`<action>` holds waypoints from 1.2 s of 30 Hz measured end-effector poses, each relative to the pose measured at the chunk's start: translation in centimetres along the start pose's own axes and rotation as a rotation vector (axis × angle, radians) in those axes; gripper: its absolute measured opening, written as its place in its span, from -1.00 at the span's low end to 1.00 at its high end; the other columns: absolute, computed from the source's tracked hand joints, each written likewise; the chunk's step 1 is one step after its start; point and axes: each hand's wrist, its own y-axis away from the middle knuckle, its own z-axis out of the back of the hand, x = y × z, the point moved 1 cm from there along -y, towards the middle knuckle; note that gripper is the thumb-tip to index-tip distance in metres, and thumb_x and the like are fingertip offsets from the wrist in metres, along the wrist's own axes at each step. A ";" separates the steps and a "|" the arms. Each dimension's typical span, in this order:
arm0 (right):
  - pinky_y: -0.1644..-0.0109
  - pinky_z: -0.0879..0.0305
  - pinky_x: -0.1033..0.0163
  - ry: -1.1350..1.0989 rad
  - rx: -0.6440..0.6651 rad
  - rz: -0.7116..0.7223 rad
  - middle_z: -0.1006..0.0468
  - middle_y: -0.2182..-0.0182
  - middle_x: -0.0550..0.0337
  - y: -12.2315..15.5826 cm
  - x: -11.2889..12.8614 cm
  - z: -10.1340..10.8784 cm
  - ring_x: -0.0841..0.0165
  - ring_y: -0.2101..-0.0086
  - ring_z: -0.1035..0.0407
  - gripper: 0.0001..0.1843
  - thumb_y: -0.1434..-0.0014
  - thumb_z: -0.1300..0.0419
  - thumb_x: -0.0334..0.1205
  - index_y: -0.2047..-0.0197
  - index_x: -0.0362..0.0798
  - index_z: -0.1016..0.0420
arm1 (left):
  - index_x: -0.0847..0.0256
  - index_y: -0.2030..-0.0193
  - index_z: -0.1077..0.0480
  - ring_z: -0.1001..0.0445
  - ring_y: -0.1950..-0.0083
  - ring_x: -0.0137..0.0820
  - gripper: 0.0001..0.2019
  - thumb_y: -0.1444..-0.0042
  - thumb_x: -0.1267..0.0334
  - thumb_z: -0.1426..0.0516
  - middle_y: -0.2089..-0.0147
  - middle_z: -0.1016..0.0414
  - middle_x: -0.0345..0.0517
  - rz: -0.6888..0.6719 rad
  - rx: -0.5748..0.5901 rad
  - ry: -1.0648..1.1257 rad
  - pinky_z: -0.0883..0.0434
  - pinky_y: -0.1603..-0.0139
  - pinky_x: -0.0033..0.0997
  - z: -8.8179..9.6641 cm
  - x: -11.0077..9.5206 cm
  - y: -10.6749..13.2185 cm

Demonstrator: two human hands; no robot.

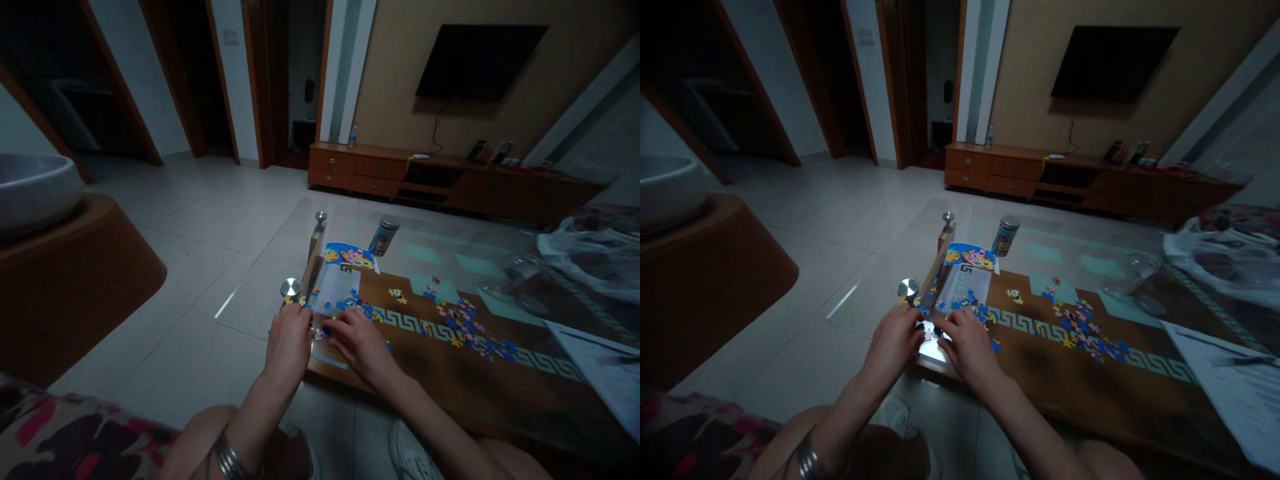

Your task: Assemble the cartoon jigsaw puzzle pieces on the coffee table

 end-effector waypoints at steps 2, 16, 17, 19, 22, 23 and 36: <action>0.13 -0.29 0.12 0.014 0.009 0.000 -0.47 0.24 0.06 -0.2 0.2 -0.5 0.21 0.19 -0.31 -0.78 -0.19 -0.22 -0.37 0.08 0.01 -0.54 | 0.18 0.12 -0.47 -0.32 -0.04 -0.22 -0.76 -0.13 0.47 -0.07 0.06 -0.43 -0.03 -0.014 -0.009 0.001 -0.26 0.01 -0.26 0.2 1.2 -0.3; 0.12 -0.30 0.10 0.062 -0.004 -0.095 -0.50 0.25 0.09 -0.5 -1.0 0.8 0.18 0.18 -0.32 -0.80 -0.09 -0.28 -0.47 0.21 -0.03 -0.56 | 0.15 0.24 -0.48 -0.32 -0.08 -0.19 -0.79 -0.06 0.49 -0.10 0.09 -0.46 -0.07 -0.017 0.033 0.015 -0.18 0.05 -0.24 -0.4 1.3 -1.0; 0.12 -0.30 0.10 0.056 -0.008 -0.094 -0.50 0.25 0.08 -0.6 -0.2 0.4 0.17 0.17 -0.33 -0.83 -0.12 -0.27 -0.43 0.19 -0.04 -0.55 | 0.15 0.24 -0.47 -0.32 -0.08 -0.20 -0.79 -0.06 0.49 -0.10 0.08 -0.46 -0.07 -0.004 0.038 0.010 -0.18 0.04 -0.25 -0.4 1.3 -1.0; 0.13 -0.31 0.08 0.065 -0.005 -0.107 -0.51 0.25 0.06 -0.9 1.5 -0.5 0.16 0.19 -0.34 -0.88 -0.14 -0.29 -0.34 0.20 -0.07 -0.54 | 0.15 0.23 -0.46 -0.32 -0.08 -0.20 -0.80 -0.06 0.48 -0.10 0.07 -0.46 -0.07 0.016 0.045 -0.001 -0.18 0.03 -0.25 -0.3 1.2 -1.0; 0.15 -0.32 0.06 0.116 -0.012 -0.153 -0.51 0.24 0.03 -1.5 3.0 -1.6 0.12 0.19 -0.34 -0.85 -0.08 -0.35 -0.30 0.24 -0.09 -0.54 | 0.16 0.18 -0.44 -0.31 -0.09 -0.19 -0.77 -0.03 0.48 -0.13 0.04 -0.44 -0.07 0.057 0.045 -0.023 -0.19 0.01 -0.25 -0.1 1.1 -1.0; 0.15 -0.32 0.07 0.123 -0.009 -0.163 -0.51 0.24 0.03 -1.7 3.2 -1.8 0.12 0.19 -0.35 -0.86 -0.07 -0.36 -0.31 0.26 -0.09 -0.54 | 0.16 0.16 -0.43 -0.31 -0.09 -0.19 -0.76 -0.03 0.47 -0.14 0.02 -0.43 -0.07 0.078 0.047 -0.034 -0.19 0.00 -0.24 0.0 1.1 -1.0; 0.12 -0.27 0.11 -0.029 0.026 -0.133 -0.55 0.24 0.10 -1.3 0.5 -0.2 0.19 0.18 -0.35 -0.77 -0.06 -0.33 -0.48 0.20 -0.03 -0.57 | 0.14 0.18 -0.45 -0.30 -0.06 -0.15 -0.76 -0.01 0.47 -0.14 0.10 -0.42 -0.07 0.101 -0.014 -0.015 -0.14 0.03 -0.22 0.7 3.0 -0.7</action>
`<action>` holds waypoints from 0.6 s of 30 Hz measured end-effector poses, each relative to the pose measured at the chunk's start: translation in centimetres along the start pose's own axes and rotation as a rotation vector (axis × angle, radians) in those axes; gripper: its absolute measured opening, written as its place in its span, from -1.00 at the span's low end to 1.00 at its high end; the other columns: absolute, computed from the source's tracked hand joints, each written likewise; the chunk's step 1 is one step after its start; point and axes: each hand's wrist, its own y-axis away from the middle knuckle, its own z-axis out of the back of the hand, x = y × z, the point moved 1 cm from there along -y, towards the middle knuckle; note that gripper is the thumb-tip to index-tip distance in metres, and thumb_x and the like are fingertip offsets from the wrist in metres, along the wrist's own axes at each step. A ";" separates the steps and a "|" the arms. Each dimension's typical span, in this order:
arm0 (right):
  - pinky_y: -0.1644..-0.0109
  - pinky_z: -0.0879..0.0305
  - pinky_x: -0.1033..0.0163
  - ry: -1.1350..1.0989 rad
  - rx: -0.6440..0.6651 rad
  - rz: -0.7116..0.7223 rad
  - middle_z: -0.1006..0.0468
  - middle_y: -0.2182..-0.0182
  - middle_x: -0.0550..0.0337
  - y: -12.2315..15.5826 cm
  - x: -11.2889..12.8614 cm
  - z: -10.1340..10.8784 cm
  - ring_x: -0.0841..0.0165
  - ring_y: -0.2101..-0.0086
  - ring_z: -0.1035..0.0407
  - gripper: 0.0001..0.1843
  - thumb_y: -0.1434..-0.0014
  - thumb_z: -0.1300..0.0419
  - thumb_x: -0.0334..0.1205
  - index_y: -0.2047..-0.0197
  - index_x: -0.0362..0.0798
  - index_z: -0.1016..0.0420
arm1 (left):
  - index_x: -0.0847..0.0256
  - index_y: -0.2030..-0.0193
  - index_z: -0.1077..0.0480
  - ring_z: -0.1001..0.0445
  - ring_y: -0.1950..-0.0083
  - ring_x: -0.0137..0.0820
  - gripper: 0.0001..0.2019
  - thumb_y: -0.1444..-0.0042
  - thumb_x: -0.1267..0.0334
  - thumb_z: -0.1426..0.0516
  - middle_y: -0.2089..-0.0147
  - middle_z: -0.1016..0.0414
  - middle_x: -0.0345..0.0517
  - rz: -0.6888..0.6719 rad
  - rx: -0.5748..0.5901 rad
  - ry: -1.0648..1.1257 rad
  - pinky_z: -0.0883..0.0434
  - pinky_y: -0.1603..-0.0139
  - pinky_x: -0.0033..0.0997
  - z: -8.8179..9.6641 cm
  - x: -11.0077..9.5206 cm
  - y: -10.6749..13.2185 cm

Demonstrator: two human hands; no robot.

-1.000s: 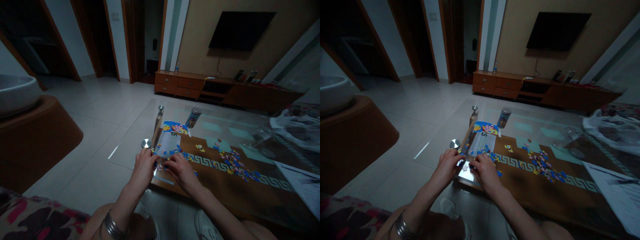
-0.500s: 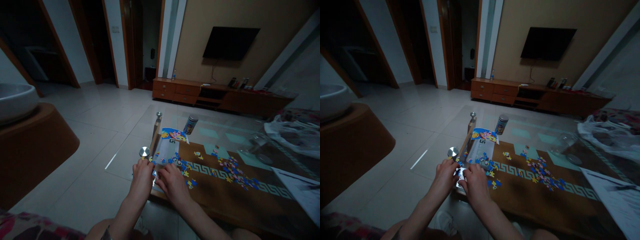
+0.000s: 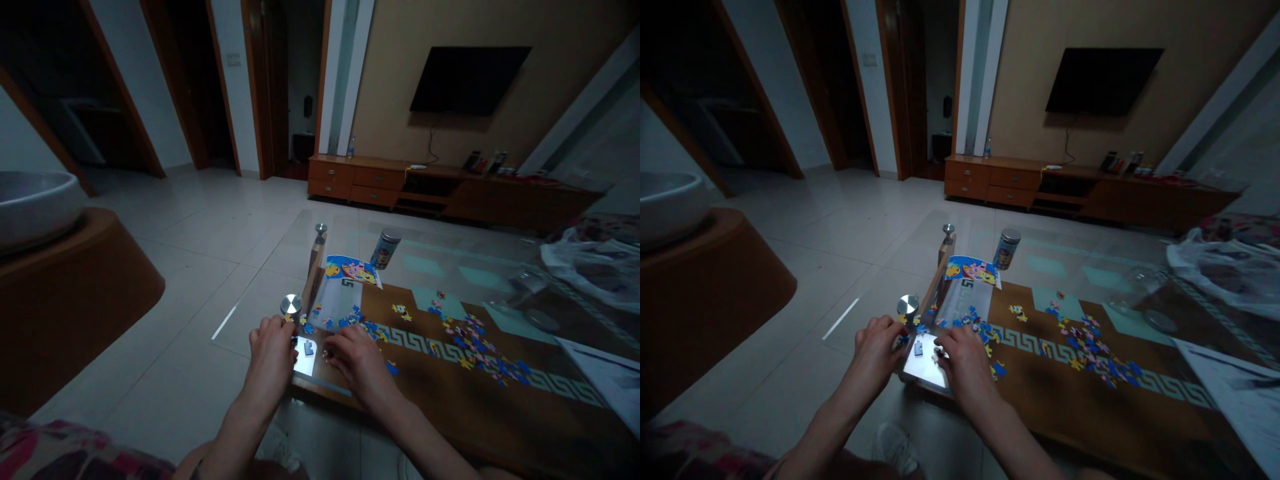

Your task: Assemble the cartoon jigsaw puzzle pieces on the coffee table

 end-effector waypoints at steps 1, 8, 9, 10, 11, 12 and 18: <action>0.13 -0.27 0.11 -0.005 -0.005 -0.001 -0.55 0.23 0.09 0.0 -0.1 0.0 0.18 0.18 -0.35 -0.78 -0.07 -0.33 -0.47 0.20 -0.04 -0.57 | 0.14 0.18 -0.45 -0.30 -0.06 -0.15 -0.75 -0.01 0.48 -0.13 0.10 -0.42 -0.07 0.010 -0.006 0.000 -0.14 0.03 -0.21 0.2 0.4 0.0; 0.14 -0.24 0.12 -0.019 -0.015 0.007 -0.52 0.27 0.09 -0.3 -0.9 -0.2 0.19 0.19 -0.33 -0.86 -0.14 -0.27 -0.44 0.27 -0.02 -0.57 | 0.18 0.18 -0.46 -0.33 -0.04 -0.15 -0.76 -0.04 0.49 -0.08 0.14 -0.43 -0.04 0.081 -0.082 0.015 -0.15 0.01 -0.17 1.7 2.8 -0.3; 0.14 -0.24 0.12 -0.029 -0.012 0.023 -0.52 0.26 0.09 -0.4 -0.9 -0.3 0.19 0.19 -0.33 -0.84 -0.16 -0.24 -0.45 0.26 -0.02 -0.57 | 0.19 0.18 -0.46 -0.33 -0.04 -0.15 -0.76 -0.04 0.50 -0.09 0.14 -0.43 -0.04 0.085 -0.087 0.019 -0.15 0.01 -0.17 1.8 2.9 -0.3; 0.14 -0.25 0.12 -0.037 -0.011 0.045 -0.52 0.25 0.09 -0.4 -0.8 -0.3 0.20 0.19 -0.32 -0.82 -0.17 -0.21 -0.47 0.25 -0.01 -0.57 | 0.19 0.18 -0.46 -0.33 -0.04 -0.15 -0.76 -0.04 0.50 -0.09 0.14 -0.43 -0.05 0.086 -0.088 0.024 -0.15 0.01 -0.17 1.9 3.0 -0.3; 0.14 -0.25 0.13 -0.042 -0.010 0.072 -0.52 0.23 0.09 -0.5 -0.6 -0.4 0.20 0.19 -0.32 -0.79 -0.18 -0.19 -0.49 0.23 -0.01 -0.57 | 0.18 0.19 -0.46 -0.33 -0.04 -0.16 -0.77 -0.04 0.49 -0.09 0.15 -0.43 -0.05 0.085 -0.086 0.028 -0.15 0.01 -0.17 2.0 2.9 -0.3; 0.12 -0.25 0.12 -0.043 -0.009 0.101 -0.52 0.21 0.08 -0.5 -0.4 -0.6 0.20 0.17 -0.32 -0.75 -0.18 -0.16 -0.50 0.20 0.00 -0.57 | 0.18 0.20 -0.46 -0.33 -0.04 -0.16 -0.78 -0.04 0.48 -0.10 0.15 -0.43 -0.05 0.082 -0.080 0.029 -0.15 0.01 -0.17 2.0 2.8 -0.3; 0.06 -0.27 0.08 -0.011 -0.034 0.153 -0.51 0.14 0.09 -0.8 1.5 -1.7 0.16 0.11 -0.30 -0.72 -0.17 -0.21 -0.44 0.06 0.00 -0.50 | 0.18 0.23 -0.44 -0.32 -0.04 -0.14 -0.83 -0.01 0.43 -0.15 0.14 -0.42 -0.05 0.075 0.005 -0.011 -0.17 0.00 -0.17 1.7 1.8 0.0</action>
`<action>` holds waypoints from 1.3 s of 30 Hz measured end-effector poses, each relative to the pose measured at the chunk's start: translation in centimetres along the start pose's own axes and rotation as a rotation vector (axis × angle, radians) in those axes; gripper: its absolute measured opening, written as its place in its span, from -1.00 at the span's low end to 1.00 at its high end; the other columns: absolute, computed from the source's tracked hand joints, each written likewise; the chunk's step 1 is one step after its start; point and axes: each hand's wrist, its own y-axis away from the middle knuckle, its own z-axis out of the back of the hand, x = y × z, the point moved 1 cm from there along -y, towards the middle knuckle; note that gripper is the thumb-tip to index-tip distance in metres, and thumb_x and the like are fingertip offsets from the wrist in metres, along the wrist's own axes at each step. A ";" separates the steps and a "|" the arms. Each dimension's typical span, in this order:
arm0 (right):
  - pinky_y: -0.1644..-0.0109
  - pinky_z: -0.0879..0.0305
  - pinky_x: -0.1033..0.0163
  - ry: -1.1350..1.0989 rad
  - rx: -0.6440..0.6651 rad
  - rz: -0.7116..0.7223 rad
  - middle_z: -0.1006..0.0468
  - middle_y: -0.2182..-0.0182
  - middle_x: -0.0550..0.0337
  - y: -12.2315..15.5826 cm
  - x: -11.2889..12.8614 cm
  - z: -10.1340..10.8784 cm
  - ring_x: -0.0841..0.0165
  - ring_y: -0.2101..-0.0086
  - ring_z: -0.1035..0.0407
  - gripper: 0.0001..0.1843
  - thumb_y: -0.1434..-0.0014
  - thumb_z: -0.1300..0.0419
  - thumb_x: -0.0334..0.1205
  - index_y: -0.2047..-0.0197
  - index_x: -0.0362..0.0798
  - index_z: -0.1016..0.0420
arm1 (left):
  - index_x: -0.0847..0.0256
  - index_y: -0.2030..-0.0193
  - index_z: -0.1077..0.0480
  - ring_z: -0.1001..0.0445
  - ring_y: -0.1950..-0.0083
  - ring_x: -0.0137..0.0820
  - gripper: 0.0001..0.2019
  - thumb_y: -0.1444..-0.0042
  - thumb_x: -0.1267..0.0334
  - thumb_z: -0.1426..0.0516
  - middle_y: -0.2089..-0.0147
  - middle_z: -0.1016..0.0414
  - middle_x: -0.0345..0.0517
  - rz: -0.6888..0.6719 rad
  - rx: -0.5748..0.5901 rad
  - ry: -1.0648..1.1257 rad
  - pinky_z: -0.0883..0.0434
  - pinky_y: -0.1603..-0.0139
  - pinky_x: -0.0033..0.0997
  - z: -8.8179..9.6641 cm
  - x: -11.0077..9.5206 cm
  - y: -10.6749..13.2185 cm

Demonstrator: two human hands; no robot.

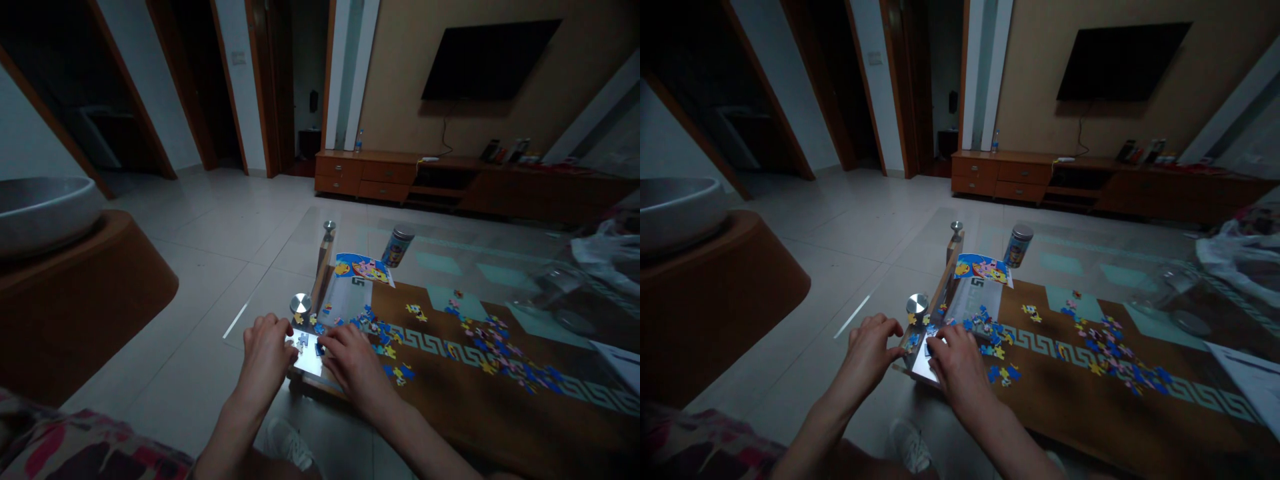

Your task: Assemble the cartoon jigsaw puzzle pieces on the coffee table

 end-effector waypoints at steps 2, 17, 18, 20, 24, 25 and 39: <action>0.08 -0.28 0.09 0.031 -0.011 -0.032 -0.49 0.16 0.09 -0.1 0.4 -0.5 0.16 0.13 -0.31 -0.73 -0.13 -0.26 -0.42 0.09 -0.01 -0.51 | 0.17 0.22 -0.44 -0.32 -0.05 -0.12 -0.80 0.01 0.44 -0.15 0.12 -0.42 -0.05 -0.012 0.038 -0.022 -0.17 0.00 -0.16 -0.2 -0.1 0.1; 0.13 -0.28 0.14 0.091 -0.270 -0.278 -0.53 0.34 0.09 1.2 -8.5 7.3 0.21 0.24 -0.36 -0.88 -0.16 -0.20 -0.41 0.31 -0.06 -0.56 | 0.16 0.24 -0.38 -0.33 -0.06 -0.11 -0.89 -0.07 0.34 -0.10 0.11 -0.45 -0.03 -0.032 0.079 -0.048 -0.17 0.04 -0.14 -1.5 0.5 -1.0; 0.14 -0.28 0.14 0.107 -0.256 -0.314 -0.53 0.36 0.09 1.7 -9.5 8.0 0.22 0.26 -0.36 -0.87 -0.14 -0.20 -0.43 0.32 -0.07 -0.57 | 0.16 0.24 -0.38 -0.34 -0.06 -0.10 -0.89 -0.07 0.33 -0.10 0.11 -0.45 -0.03 -0.030 0.075 -0.059 -0.18 0.05 -0.15 -1.6 0.5 -1.0; 0.15 -0.28 0.15 0.137 -0.217 -0.350 -0.54 0.36 0.10 2.6 -10.9 8.7 0.22 0.26 -0.37 -0.87 -0.12 -0.20 -0.42 0.33 -0.07 -0.58 | 0.16 0.23 -0.38 -0.34 -0.06 -0.10 -0.89 -0.08 0.31 -0.09 0.11 -0.45 -0.02 -0.021 0.065 -0.077 -0.19 0.07 -0.16 -1.5 0.3 -1.1; 0.14 -0.28 0.17 0.166 -0.115 -0.364 -0.55 0.34 0.11 3.6 -11.7 8.8 0.23 0.24 -0.39 -0.87 -0.12 -0.21 -0.40 0.32 -0.05 -0.59 | 0.18 0.24 -0.38 -0.36 -0.04 -0.10 -0.89 -0.10 0.28 -0.07 0.12 -0.47 -0.01 -0.022 0.040 -0.086 -0.21 0.09 -0.16 -1.4 0.0 -1.3; 0.13 -0.27 0.17 0.169 -0.096 -0.370 -0.55 0.34 0.11 3.7 -11.6 8.7 0.23 0.24 -0.39 -0.87 -0.12 -0.21 -0.40 0.31 -0.05 -0.59 | 0.18 0.24 -0.38 -0.36 -0.03 -0.10 -0.89 -0.11 0.27 -0.07 0.12 -0.47 -0.02 -0.025 0.035 -0.086 -0.21 0.09 -0.16 -1.4 0.0 -1.3; 0.20 -0.29 0.22 0.147 0.088 -0.447 -0.59 0.33 0.09 3.8 -11.5 8.6 0.28 0.31 -0.44 -0.80 -0.06 -0.19 -0.48 0.32 -0.06 -0.61 | 0.20 0.24 -0.41 -0.38 0.02 -0.10 -0.84 -0.13 0.31 -0.01 0.15 -0.48 0.01 -0.051 -0.033 -0.063 -0.24 0.11 -0.15 -1.2 -0.1 -1.4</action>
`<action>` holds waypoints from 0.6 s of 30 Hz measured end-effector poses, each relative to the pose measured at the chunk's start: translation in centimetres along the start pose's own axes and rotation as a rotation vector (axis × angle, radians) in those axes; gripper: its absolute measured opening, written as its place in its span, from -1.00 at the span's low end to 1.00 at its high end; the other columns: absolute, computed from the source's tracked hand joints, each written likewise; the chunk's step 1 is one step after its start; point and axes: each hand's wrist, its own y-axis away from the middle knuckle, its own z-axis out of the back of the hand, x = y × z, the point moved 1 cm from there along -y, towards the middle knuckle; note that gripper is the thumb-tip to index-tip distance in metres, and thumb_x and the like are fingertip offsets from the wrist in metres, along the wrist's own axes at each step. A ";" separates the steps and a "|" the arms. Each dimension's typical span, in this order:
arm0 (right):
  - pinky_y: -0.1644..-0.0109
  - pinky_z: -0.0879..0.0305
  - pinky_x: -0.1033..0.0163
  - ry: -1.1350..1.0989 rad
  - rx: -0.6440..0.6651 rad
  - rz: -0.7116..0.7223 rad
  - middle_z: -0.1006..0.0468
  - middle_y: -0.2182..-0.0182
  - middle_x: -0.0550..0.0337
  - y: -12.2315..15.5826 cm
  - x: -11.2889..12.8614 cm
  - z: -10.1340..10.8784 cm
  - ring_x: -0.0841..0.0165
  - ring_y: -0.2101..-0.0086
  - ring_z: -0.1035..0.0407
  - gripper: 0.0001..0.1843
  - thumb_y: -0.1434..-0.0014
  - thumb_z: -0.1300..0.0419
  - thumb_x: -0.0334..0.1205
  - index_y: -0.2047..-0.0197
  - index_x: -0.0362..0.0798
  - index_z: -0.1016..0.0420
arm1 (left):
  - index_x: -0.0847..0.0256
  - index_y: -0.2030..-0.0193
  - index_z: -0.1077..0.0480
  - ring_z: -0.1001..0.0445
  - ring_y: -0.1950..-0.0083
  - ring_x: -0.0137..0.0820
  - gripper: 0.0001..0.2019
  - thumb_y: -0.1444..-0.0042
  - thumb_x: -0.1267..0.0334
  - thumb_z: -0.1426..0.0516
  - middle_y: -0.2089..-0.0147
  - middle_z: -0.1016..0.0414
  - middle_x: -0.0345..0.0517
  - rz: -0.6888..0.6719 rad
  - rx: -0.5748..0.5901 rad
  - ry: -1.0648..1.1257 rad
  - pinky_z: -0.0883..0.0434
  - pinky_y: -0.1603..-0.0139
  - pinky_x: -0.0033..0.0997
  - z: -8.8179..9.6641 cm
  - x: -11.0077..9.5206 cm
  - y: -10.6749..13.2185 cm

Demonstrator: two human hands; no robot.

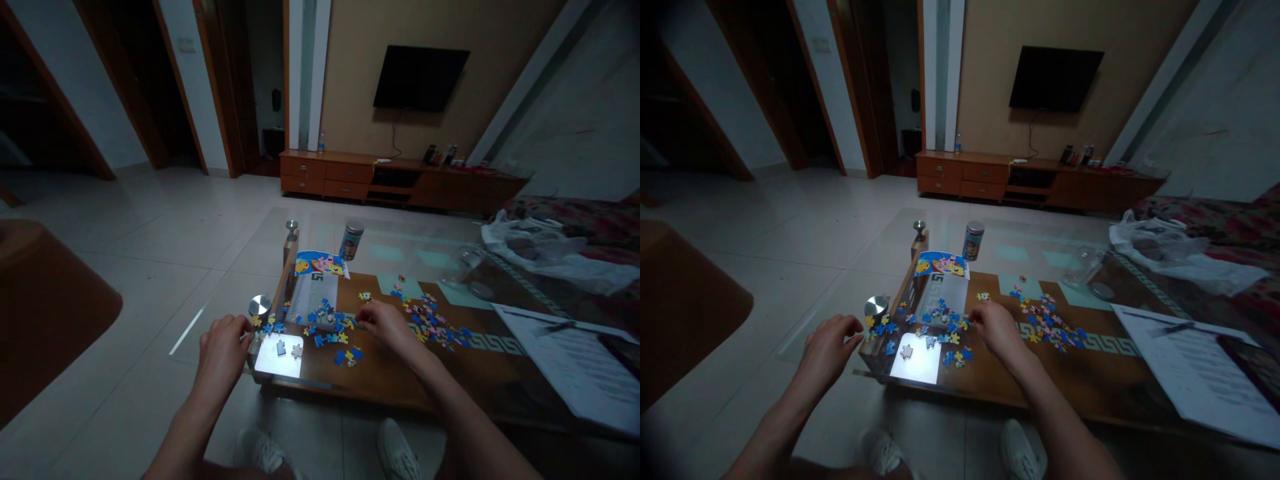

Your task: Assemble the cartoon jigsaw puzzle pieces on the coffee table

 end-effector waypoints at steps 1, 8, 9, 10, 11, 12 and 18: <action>0.23 -0.28 0.23 0.001 0.025 -0.010 -0.59 0.36 0.10 0.1 0.0 0.0 0.29 0.34 -0.44 -0.80 -0.04 -0.20 -0.49 0.34 -0.06 -0.61 | 0.20 0.24 -0.41 -0.38 0.02 -0.11 -0.84 -0.14 0.32 -0.01 0.15 -0.48 0.01 -0.009 -0.004 0.009 -0.24 0.10 -0.16 -0.1 0.1 0.0; 0.34 -0.20 0.29 -0.039 0.118 0.095 -0.56 0.44 0.17 1.3 1.1 0.2 0.34 0.40 -0.40 -0.85 0.00 -0.25 -0.49 0.45 -0.05 -0.54 | 0.17 0.28 -0.41 -0.38 0.04 -0.16 -0.85 -0.13 0.34 -0.01 0.17 -0.49 -0.03 -0.019 -0.026 0.021 -0.24 0.10 -0.22 -0.2 -0.2 -0.1; 0.35 -0.19 0.29 -0.039 0.117 0.107 -0.55 0.44 0.17 1.5 1.2 0.2 0.35 0.40 -0.39 -0.84 0.01 -0.25 -0.50 0.46 -0.05 -0.53 | 0.17 0.27 -0.41 -0.38 0.03 -0.16 -0.85 -0.12 0.34 -0.01 0.17 -0.49 -0.02 -0.022 -0.025 0.026 -0.24 0.10 -0.22 -0.2 -0.2 -0.1; 0.35 -0.18 0.30 -0.033 0.115 0.116 -0.55 0.44 0.18 1.6 1.3 0.2 0.35 0.40 -0.39 -0.84 0.02 -0.25 -0.51 0.46 -0.05 -0.53 | 0.18 0.27 -0.41 -0.38 0.03 -0.16 -0.85 -0.12 0.34 -0.02 0.16 -0.49 -0.02 -0.025 -0.022 0.029 -0.24 0.10 -0.22 -0.1 -0.3 -0.1; 0.36 -0.17 0.30 -0.026 0.114 0.121 -0.56 0.43 0.18 1.7 1.4 0.3 0.35 0.40 -0.39 -0.83 0.02 -0.24 -0.52 0.46 -0.04 -0.53 | 0.18 0.26 -0.41 -0.38 0.03 -0.16 -0.85 -0.11 0.34 -0.02 0.16 -0.49 -0.02 -0.025 -0.020 0.030 -0.23 0.11 -0.23 -0.1 -0.3 -0.1; 0.37 -0.16 0.30 -0.018 0.114 0.124 -0.56 0.44 0.18 1.8 1.4 0.3 0.34 0.40 -0.39 -0.82 0.03 -0.23 -0.52 0.46 -0.04 -0.53 | 0.18 0.26 -0.41 -0.38 0.04 -0.16 -0.85 -0.11 0.35 -0.02 0.16 -0.49 -0.01 -0.024 -0.018 0.028 -0.23 0.11 -0.23 -0.1 -0.4 0.0; 0.42 -0.11 0.29 0.013 0.150 0.125 -0.54 0.46 0.19 2.0 1.3 0.2 0.34 0.44 -0.37 -0.81 0.01 -0.21 -0.51 0.48 -0.02 -0.51 | 0.18 0.25 -0.42 -0.37 0.03 -0.16 -0.88 -0.10 0.36 -0.07 0.17 -0.47 -0.03 -0.070 -0.020 0.034 -0.23 0.10 -0.21 -0.5 -2.0 0.3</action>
